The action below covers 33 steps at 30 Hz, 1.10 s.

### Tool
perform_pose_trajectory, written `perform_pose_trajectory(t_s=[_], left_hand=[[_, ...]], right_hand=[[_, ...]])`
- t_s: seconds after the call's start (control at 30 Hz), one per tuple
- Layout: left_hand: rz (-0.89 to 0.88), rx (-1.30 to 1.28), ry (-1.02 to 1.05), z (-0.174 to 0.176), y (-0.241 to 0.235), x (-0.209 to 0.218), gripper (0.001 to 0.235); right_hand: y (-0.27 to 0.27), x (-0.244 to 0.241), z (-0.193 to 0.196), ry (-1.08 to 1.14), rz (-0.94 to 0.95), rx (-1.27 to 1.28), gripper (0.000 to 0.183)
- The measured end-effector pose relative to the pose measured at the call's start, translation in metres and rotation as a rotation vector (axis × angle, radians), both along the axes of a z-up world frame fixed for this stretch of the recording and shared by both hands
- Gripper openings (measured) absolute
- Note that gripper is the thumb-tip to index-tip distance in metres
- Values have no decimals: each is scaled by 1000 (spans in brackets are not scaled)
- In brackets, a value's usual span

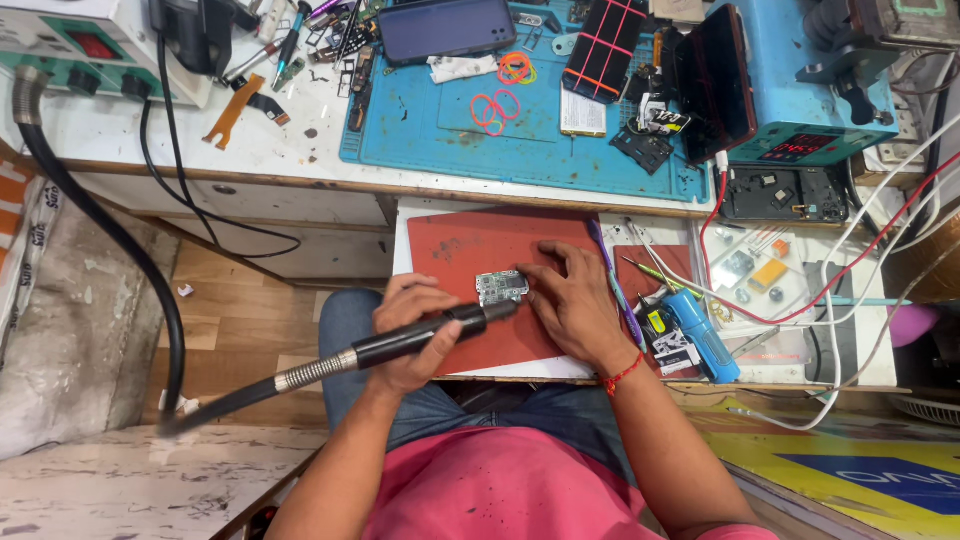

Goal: The person uses a hot air gun to apply heat to a small circuit board placed on a red mat. They hold the board steady with their left hand while directing the hot air with their right hand, focusing on specific components.

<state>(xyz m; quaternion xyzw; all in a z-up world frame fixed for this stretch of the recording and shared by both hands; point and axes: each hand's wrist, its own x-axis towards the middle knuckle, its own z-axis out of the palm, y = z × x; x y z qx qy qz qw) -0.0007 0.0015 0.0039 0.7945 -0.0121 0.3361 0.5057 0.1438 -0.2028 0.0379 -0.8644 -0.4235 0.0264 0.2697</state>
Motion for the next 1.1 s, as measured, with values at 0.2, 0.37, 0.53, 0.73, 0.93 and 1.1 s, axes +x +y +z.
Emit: perform_pose_trajectory(t_s=[0.2, 0.37, 0.53, 0.73, 0.93, 1.1], left_hand=[[-20, 21, 14, -2, -2, 2, 28], [77, -23, 52, -5, 0, 2, 28], [125, -6, 58, -2, -1, 0, 26], [99, 7, 51, -4, -1, 0, 27], [71, -2, 37, -7, 0, -1, 27], [0, 18, 9, -9, 1, 0, 29]], right_hand=[[-1, 1, -2, -1, 0, -11, 37], [-3, 4, -11, 2, 11, 14, 37], [-5, 3, -13, -5, 12, 4, 36], [-8, 5, -18, -25, 27, 25, 37], [-10, 3, -19, -42, 37, 18, 36], [-9, 3, -20, -20, 36, 35, 35]])
